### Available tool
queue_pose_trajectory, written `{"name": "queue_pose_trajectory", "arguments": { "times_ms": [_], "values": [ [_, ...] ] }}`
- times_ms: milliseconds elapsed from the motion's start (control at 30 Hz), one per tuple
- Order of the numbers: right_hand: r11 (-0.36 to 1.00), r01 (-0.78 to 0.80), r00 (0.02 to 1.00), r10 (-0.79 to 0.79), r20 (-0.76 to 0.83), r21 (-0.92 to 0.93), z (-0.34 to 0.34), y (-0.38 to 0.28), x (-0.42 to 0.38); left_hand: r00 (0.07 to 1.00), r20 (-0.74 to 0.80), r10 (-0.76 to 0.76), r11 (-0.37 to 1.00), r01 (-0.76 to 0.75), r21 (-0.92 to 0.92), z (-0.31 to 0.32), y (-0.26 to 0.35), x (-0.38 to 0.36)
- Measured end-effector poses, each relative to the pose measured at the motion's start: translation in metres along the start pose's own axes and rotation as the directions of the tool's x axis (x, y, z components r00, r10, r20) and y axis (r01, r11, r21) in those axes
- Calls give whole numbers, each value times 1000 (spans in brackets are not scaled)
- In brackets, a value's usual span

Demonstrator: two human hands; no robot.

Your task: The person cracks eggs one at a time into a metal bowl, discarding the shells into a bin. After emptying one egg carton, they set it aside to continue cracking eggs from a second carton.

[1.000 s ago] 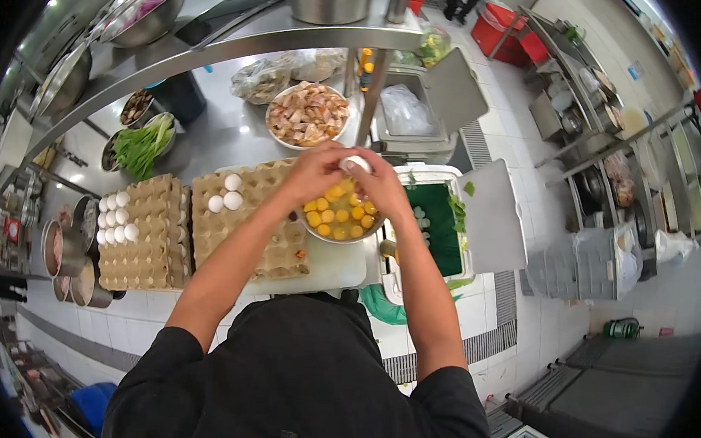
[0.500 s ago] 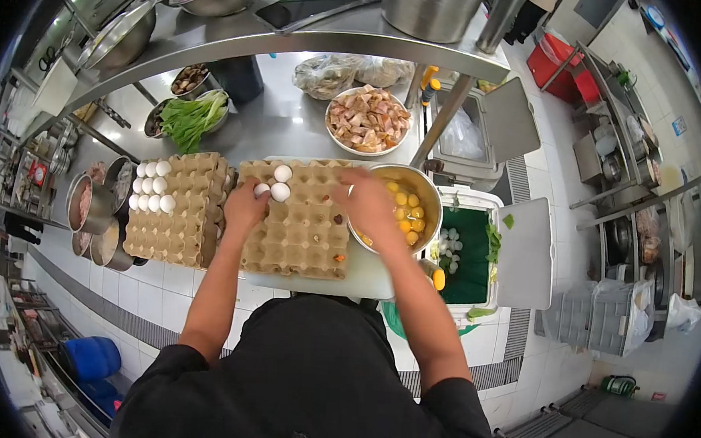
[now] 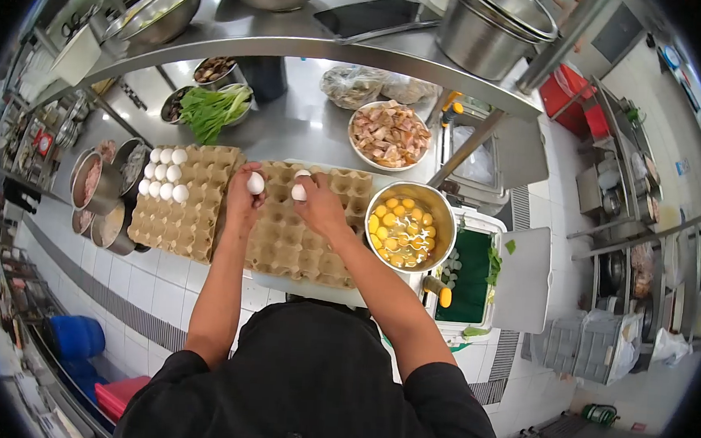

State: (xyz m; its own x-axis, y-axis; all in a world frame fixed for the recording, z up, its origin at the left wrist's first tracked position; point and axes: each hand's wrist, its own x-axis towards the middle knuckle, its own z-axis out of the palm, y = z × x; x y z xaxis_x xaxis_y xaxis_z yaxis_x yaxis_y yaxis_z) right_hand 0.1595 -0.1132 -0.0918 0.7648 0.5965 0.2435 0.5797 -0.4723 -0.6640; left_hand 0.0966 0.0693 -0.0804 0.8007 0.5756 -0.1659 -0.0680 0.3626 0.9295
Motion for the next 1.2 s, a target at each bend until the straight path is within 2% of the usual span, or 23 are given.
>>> {"name": "queue_pose_trajectory", "arguments": {
  "times_ms": [33, 100, 133, 200, 267, 333, 367, 433, 467, 500, 533, 567, 600, 633, 667, 700, 733, 800, 867, 933, 967, 1133, 1200],
  "values": [
    [1000, -12, 1000, 12, -14, -12, -15, -4, -1, 996, 74, -54, 996, 59, -64, 0, -1, 3],
    [973, -30, 956, 95, -278, 228, -44, -7, -10, 970, 190, -149, 978, 174, -117, 7, -2, 9],
    [975, -47, 949, 111, -295, 217, -58, 2, -15, 963, 215, -161, 976, 188, -113, 18, -6, 9],
    [771, -71, 844, 385, -374, 632, -97, 28, -22, 956, 255, -143, 979, 175, -109, 41, -10, 6],
    [735, 3, 659, 508, -554, 678, -146, 51, -30, 940, 315, -130, 977, 175, -119, 64, -17, 8],
    [550, 228, 442, 677, -588, 804, -184, 82, -32, 882, 458, -113, 991, 133, -11, 96, -18, 5],
    [555, 231, 432, 677, -596, 799, -195, 93, -30, 853, 496, -160, 984, 175, 17, 114, -17, 2],
    [621, 162, 111, 760, -640, 767, -211, 110, -25, 813, 555, -178, 983, 173, 62, 155, -18, -7],
    [624, 165, 101, 759, -643, 764, -211, 114, -23, 775, 601, -196, 980, 167, 103, 175, -19, -12],
    [508, 67, 326, 802, -500, 859, -209, 114, -20, 767, 610, -197, 980, 167, 107, 192, -21, -16],
    [398, -61, 517, 797, -312, 915, -210, 116, -21, 729, 655, -197, 979, 104, 178, 208, -23, -20],
    [402, -54, 508, 799, -321, 914, -212, 117, -25, 688, 697, -200, 969, 36, 242, 223, -25, -24],
    [339, 18, 548, 783, -293, 940, -215, 118, -30, 680, 705, -201, 969, 35, 243, 234, -26, -28],
    [271, 85, 593, 760, -267, 959, -217, 117, -34, 666, 726, -168, 945, -102, 312, 244, -26, -30],
    [272, 85, 590, 761, -269, 958, -218, 117, -42, 650, 746, -141, 898, -234, 374, 252, -27, -34],
    [228, 26, 688, 702, -183, 973, -222, 111, -54, 606, 794, 51, 841, -454, 293, 258, -34, -34],
    [185, -38, 775, 625, -88, 982, -223, 104, -65, 611, 790, 47, 839, -454, 301, 266, -36, -34],
    [174, -148, 823, 568, 24, 974, -221, 84, -80, 377, 925, 49, 842, -514, 164, 272, -34, -31],
    [160, -211, 843, 528, 97, 964, -213, 95, -93, 351, 930, -112, 841, -464, 277, 266, -34, -31],
    [198, -266, 866, 480, 143, 943, -208, 97, -99, 365, 924, -112, 778, -546, 310, 257, -26, -39],
    [239, -298, 876, 453, 165, 924, -207, 97, -102, 391, 907, -160, 757, -541, 366, 252, -19, -46],
    [336, -454, 822, 516, 242, 826, -202, 82, -101, 421, 904, -75, 748, -575, 330, 225, -37, -47],
    [682, -478, 870, 455, 191, 554, -208, 75, -104, 418, 908, -26, 698, -642, 316, 219, -49, -47]
  ]
}}
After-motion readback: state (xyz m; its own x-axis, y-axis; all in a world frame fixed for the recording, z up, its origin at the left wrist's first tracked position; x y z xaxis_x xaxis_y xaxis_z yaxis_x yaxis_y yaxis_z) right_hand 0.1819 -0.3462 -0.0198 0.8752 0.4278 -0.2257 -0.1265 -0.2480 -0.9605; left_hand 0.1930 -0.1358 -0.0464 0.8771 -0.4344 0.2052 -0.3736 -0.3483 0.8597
